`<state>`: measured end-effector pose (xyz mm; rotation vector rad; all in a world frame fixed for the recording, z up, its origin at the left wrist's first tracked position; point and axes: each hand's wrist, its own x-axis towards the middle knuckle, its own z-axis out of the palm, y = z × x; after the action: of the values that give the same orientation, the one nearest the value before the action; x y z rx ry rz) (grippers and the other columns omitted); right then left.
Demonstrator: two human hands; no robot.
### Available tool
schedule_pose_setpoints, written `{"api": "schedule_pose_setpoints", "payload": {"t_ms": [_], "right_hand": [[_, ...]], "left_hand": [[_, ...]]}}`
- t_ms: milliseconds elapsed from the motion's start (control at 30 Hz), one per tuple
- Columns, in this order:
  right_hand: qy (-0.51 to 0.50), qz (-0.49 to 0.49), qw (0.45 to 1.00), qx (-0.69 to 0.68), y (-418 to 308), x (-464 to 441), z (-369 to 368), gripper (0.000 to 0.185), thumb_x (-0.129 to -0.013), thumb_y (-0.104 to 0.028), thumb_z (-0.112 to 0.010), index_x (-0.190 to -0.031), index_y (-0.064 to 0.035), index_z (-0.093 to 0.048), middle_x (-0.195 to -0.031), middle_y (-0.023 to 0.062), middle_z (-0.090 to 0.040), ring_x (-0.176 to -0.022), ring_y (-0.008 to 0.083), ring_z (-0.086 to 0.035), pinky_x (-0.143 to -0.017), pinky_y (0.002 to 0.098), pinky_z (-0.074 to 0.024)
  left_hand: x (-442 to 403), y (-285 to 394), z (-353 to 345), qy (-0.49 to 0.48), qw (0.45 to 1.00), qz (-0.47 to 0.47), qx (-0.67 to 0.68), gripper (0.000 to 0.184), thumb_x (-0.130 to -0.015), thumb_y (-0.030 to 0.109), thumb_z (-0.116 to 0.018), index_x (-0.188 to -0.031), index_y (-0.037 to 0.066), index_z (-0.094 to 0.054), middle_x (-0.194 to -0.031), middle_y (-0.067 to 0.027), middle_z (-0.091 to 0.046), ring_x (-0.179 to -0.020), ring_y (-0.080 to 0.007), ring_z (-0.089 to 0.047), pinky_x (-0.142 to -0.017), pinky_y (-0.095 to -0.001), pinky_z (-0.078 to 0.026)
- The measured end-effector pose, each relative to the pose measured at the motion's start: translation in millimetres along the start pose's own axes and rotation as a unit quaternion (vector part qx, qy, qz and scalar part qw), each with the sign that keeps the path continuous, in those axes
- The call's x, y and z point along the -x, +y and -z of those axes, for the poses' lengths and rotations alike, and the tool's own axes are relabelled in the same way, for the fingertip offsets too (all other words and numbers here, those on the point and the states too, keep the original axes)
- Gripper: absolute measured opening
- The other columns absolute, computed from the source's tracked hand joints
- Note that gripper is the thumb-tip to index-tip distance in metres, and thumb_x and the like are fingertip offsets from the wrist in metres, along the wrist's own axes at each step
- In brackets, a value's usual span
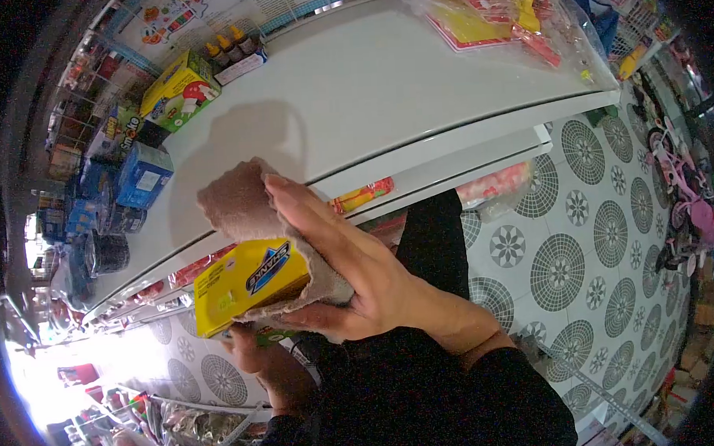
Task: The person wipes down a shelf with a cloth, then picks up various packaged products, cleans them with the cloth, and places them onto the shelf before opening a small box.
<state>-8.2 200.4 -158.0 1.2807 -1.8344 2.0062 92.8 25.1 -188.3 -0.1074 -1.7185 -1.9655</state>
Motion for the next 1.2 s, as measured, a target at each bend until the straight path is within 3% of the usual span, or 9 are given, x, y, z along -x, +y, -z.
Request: {"api": "schedule_pose_setpoints", "payload": {"t_ms": [167,267,333,467,533,733,933,1000,1200], "right_hand": [[0.124,-0.169,0.977,0.025,-4,26,-27,0.055,-0.079,-0.003,-0.071,-0.129,0.0105,-0.049,-0.115,0.0227,-0.063,-0.104,0.0243,-0.064,-0.094,0.0342,-0.0463],[0.093,-0.121,0.985,0.083,-2,30,-21,0.067,-0.078,-0.009,-0.075,-0.133,0.0123,-0.042,-0.121,0.024,-0.059,-0.109,0.0258,-0.061,-0.096,0.035,-0.0449],[0.087,-0.1,0.989,0.06,-10,22,-15,0.077,-0.074,-0.012,-0.079,-0.136,0.0112,-0.038,-0.129,0.0253,-0.052,-0.116,0.0293,-0.056,-0.098,0.0366,-0.0433],[0.051,-0.071,0.996,-0.023,-10,18,-7,0.099,-0.068,-0.019,-0.085,-0.142,0.0097,-0.027,-0.142,0.0266,-0.04,-0.126,0.0336,-0.049,-0.103,0.0389,-0.0396],[0.067,-0.094,0.992,-0.051,-13,21,-14,0.092,-0.07,-0.013,-0.083,-0.141,0.0106,-0.029,-0.141,0.0278,-0.04,-0.126,0.0334,-0.048,-0.104,0.0388,-0.0387],[0.142,-0.053,0.982,0.11,-2,40,-23,0.058,-0.081,-0.003,-0.068,-0.13,0.0157,-0.043,-0.118,0.0252,-0.061,-0.104,0.0267,-0.064,-0.089,0.0311,-0.05],[0.086,-0.033,0.994,0.052,-13,21,-6,0.103,-0.069,-0.026,-0.084,-0.14,0.0161,-0.022,-0.141,0.0324,-0.037,-0.127,0.0348,-0.047,-0.105,0.0401,-0.0362],[0.057,-0.041,0.997,-0.032,-11,21,-4,0.101,-0.07,-0.018,-0.083,-0.143,0.0109,-0.021,-0.148,0.0317,-0.024,-0.137,0.0378,-0.031,-0.11,0.0448,-0.0282],[0.155,-0.067,0.983,0.077,-8,38,-18,0.05,-0.078,0.002,-0.071,-0.123,0.0124,-0.053,-0.123,0.0297,-0.056,-0.114,0.0339,-0.058,-0.095,0.0349,-0.0468]], "left_hand": [[-3,3,-21,0.239,0.97,0.032,-0.038,0.073,-0.076,0.037,-0.073,-0.128,-0.006,-0.043,-0.12,-0.0164,-0.056,-0.105,-0.0241,-0.057,-0.091,-0.0356,-0.045],[-12,16,-23,0.281,0.955,0.083,-0.04,0.082,-0.068,0.044,-0.076,-0.124,-0.007,-0.046,-0.119,-0.0171,-0.056,-0.105,-0.0229,-0.056,-0.092,-0.0337,-0.043],[-19,22,-14,0.125,0.986,0.102,-0.044,0.083,-0.066,0.045,-0.077,-0.122,-0.007,-0.047,-0.118,-0.0169,-0.056,-0.103,-0.0238,-0.057,-0.09,-0.0341,-0.044],[-15,25,-13,0.058,0.989,0.129,-0.031,0.085,-0.061,0.047,-0.078,-0.118,-0.008,-0.048,-0.113,-0.0156,-0.057,-0.1,-0.0235,-0.057,-0.089,-0.0339,-0.045],[-16,23,-21,0.105,0.993,0.039,-0.024,0.086,-0.057,0.048,-0.08,-0.114,-0.008,-0.049,-0.106,-0.0142,-0.058,-0.096,-0.0227,-0.058,-0.086,-0.0327,-0.045],[-18,27,-23,0.112,0.99,0.082,-0.023,0.088,-0.057,0.049,-0.08,-0.115,-0.009,-0.049,-0.104,-0.0142,-0.058,-0.095,-0.0225,-0.058,-0.085,-0.0322,-0.046],[-15,27,-17,0.057,0.988,0.139,-0.034,0.092,-0.057,0.052,-0.08,-0.117,-0.01,-0.047,-0.102,-0.0142,-0.059,-0.093,-0.0221,-0.059,-0.083,-0.0316,-0.047],[-14,26,-19,0.048,0.995,0.083,-0.027,0.087,-0.062,0.047,-0.08,-0.119,-0.009,-0.047,-0.106,-0.0143,-0.059,-0.096,-0.0229,-0.06,-0.086,-0.0323,-0.047],[-3,15,-23,0.243,0.968,0.055,0.037,0.083,-0.07,0.041,-0.08,-0.127,-0.007,-0.045,-0.115,-0.016,-0.058,-0.1,-0.0248,-0.06,-0.091,-0.0346,-0.046]]}}
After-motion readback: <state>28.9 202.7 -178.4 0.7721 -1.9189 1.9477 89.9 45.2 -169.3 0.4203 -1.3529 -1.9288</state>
